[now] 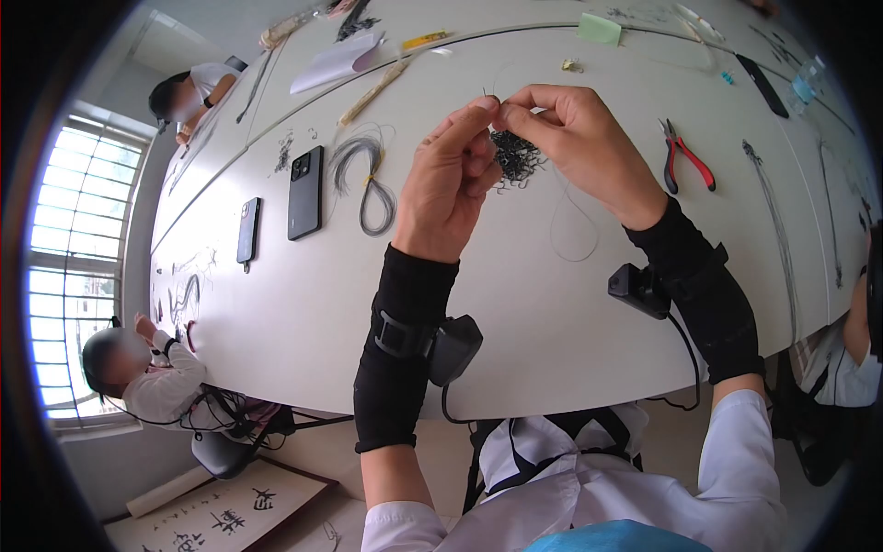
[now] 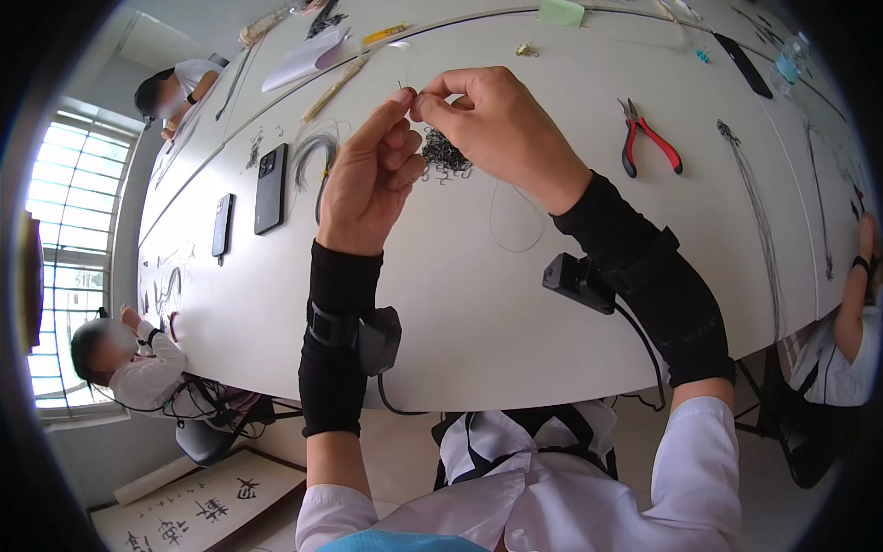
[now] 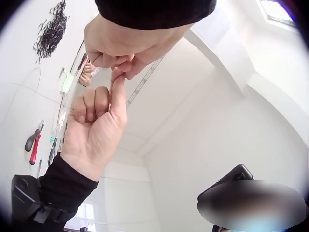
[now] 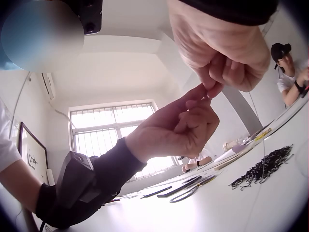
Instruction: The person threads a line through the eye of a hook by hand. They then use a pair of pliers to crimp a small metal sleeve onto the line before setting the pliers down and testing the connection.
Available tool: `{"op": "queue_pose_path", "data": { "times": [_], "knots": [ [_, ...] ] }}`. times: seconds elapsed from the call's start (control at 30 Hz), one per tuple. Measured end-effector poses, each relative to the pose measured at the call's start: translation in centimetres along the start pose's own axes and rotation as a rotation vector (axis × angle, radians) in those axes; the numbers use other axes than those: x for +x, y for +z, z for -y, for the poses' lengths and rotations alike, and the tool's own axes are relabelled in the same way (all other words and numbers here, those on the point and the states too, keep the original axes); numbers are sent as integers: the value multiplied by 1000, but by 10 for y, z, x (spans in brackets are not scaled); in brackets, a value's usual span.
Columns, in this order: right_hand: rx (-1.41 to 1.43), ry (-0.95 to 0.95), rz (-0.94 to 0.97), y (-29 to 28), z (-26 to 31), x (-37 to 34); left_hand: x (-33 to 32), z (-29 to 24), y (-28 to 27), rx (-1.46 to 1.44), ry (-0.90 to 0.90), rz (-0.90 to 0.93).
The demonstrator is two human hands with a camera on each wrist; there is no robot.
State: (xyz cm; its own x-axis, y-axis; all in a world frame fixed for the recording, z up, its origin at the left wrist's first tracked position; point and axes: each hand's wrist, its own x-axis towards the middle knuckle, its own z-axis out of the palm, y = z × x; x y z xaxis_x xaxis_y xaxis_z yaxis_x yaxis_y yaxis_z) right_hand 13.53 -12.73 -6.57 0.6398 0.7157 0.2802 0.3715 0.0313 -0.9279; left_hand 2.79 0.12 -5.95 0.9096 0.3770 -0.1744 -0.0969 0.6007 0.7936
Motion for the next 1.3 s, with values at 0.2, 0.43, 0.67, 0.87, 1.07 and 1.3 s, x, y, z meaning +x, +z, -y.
{"op": "queue_pose_path", "data": {
  "times": [0.2, 0.43, 0.67, 0.87, 1.07, 1.3],
  "knots": [
    [-78, 6, 37, -3, 6, -1, -4, -3, 6, 52, 14, -30],
    [-230, 1, 83, -7, 11, -2, 0, -3, -3, 128, 60, -10],
    [-266, -337, -45, -24, 10, 8, -6, -11, 2, 345, 117, -23],
    [-148, -215, 52, -27, 14, 8, -8, -10, 7, 431, 142, 15],
    [-132, -176, 96, -30, 14, 9, -10, -10, 10, 541, 178, 34],
    [-119, -165, 94, -29, 9, 10, -1, -3, 1, 606, 365, 129]
  ]
}}
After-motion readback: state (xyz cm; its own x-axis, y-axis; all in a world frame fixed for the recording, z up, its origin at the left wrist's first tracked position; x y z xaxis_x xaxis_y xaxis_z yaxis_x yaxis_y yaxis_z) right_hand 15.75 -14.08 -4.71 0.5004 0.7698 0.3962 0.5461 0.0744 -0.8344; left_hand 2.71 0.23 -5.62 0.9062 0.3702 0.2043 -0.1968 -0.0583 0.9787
